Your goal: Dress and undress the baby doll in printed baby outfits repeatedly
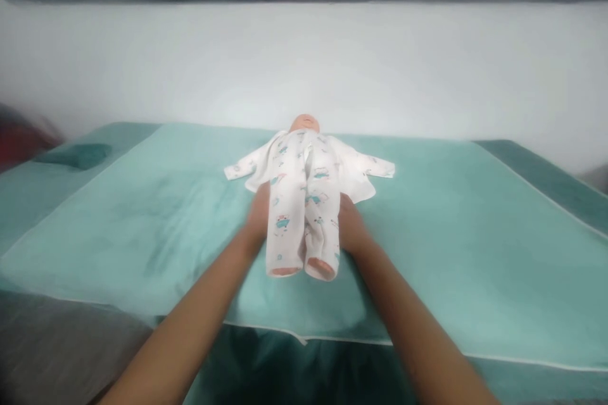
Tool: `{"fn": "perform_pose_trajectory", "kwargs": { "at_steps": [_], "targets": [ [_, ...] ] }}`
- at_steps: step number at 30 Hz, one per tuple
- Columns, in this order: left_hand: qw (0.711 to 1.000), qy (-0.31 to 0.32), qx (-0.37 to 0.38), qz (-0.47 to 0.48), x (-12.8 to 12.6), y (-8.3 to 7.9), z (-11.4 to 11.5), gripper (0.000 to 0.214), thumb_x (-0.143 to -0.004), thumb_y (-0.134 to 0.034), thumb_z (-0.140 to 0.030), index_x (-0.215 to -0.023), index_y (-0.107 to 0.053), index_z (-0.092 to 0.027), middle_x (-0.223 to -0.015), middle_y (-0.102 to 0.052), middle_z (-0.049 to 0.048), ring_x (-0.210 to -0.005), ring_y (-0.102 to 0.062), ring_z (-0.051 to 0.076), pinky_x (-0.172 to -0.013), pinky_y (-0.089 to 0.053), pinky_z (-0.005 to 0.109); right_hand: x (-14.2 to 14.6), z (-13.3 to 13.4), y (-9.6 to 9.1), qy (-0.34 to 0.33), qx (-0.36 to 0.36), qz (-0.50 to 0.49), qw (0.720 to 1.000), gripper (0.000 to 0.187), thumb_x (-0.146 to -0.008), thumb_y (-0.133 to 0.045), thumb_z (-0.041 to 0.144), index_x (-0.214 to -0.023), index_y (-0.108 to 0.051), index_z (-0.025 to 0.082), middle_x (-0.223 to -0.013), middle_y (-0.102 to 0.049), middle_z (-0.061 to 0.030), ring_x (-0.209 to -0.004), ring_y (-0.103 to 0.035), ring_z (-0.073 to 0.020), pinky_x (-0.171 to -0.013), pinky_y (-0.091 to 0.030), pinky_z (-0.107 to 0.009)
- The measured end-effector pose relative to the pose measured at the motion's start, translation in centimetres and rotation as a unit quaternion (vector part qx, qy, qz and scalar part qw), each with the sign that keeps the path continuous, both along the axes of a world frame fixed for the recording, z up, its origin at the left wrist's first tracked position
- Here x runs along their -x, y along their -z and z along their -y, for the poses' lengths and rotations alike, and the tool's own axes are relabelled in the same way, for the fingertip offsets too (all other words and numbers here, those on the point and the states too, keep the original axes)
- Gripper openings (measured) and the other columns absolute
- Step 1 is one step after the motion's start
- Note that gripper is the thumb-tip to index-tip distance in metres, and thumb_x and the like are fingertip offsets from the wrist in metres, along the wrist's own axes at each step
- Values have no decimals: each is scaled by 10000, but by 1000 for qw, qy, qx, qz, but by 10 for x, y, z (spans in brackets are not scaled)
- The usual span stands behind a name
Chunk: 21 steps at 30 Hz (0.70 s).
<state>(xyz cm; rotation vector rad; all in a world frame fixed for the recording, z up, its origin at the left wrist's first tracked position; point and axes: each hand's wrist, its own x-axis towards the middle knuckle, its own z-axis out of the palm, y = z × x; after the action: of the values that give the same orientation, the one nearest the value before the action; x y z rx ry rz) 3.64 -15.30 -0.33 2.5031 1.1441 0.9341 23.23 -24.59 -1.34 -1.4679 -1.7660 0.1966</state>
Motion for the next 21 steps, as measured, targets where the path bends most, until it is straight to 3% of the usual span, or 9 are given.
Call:
{"fn": "perform_pose_trajectory", "kwargs": {
  "at_steps": [4, 10, 13, 16, 18, 21],
  "targets": [
    [999, 12, -39, -22, 5, 9, 1, 257, -953, -480, -263, -1072, -690, -174, -1108, -709, 114, -1102, -612, 268, -975, -472, 405, -9, -1, 10, 50, 3, 53, 997, 269, -843, -603, 382, -1047, -698, 235, -1079, -740, -97, -941, -675, -290, -729, -540, -397],
    [983, 74, -129, -105, 29, 18, 13, 243, -866, -525, -131, -985, -727, -193, -981, -724, 92, -1050, -633, 231, -1097, -401, 436, -31, 8, 14, 29, -32, 142, 989, 202, -776, -517, 145, -735, -707, 201, -893, -751, -88, -936, -646, -274, -862, -482, -421],
    [984, 86, -114, -110, 41, 21, 21, 327, -817, -468, -33, -890, -729, -216, -873, -721, 37, -910, -658, 177, -1146, -360, 412, -37, 22, 15, 16, -30, 196, 980, 293, -675, -447, 7, -665, -668, 199, -732, -704, -58, -804, -629, -229, -803, -464, -381],
    [994, 82, -52, -50, 49, 22, 20, 376, -812, -422, -21, -885, -721, -236, -872, -728, 2, -891, -659, 155, -1117, -398, 372, -39, 38, 18, 1, -26, 170, 985, 396, -636, -412, -19, -779, -706, 204, -790, -725, -37, -814, -645, -214, -831, -466, -372],
    [1000, 19, -13, 20, 51, 21, 11, 384, -823, -413, -45, -967, -714, -235, -970, -736, 9, -977, -649, 167, -1063, -444, 353, -43, 44, 20, 13, -13, 98, 995, 438, -678, -406, 1, -881, -729, 218, -889, -751, -25, -876, -673, -210, -867, -480, -369],
    [981, -178, 20, 71, 49, 17, -11, 356, -871, -454, -157, -1164, -655, -187, -1200, -676, 87, -1167, -575, 244, -1038, -456, 401, -58, 39, 21, 122, 13, -37, 992, 390, -769, -431, 96, -983, -727, 232, -988, -757, -24, -934, -689, -209, -892, -500, -365]
  ]
}}
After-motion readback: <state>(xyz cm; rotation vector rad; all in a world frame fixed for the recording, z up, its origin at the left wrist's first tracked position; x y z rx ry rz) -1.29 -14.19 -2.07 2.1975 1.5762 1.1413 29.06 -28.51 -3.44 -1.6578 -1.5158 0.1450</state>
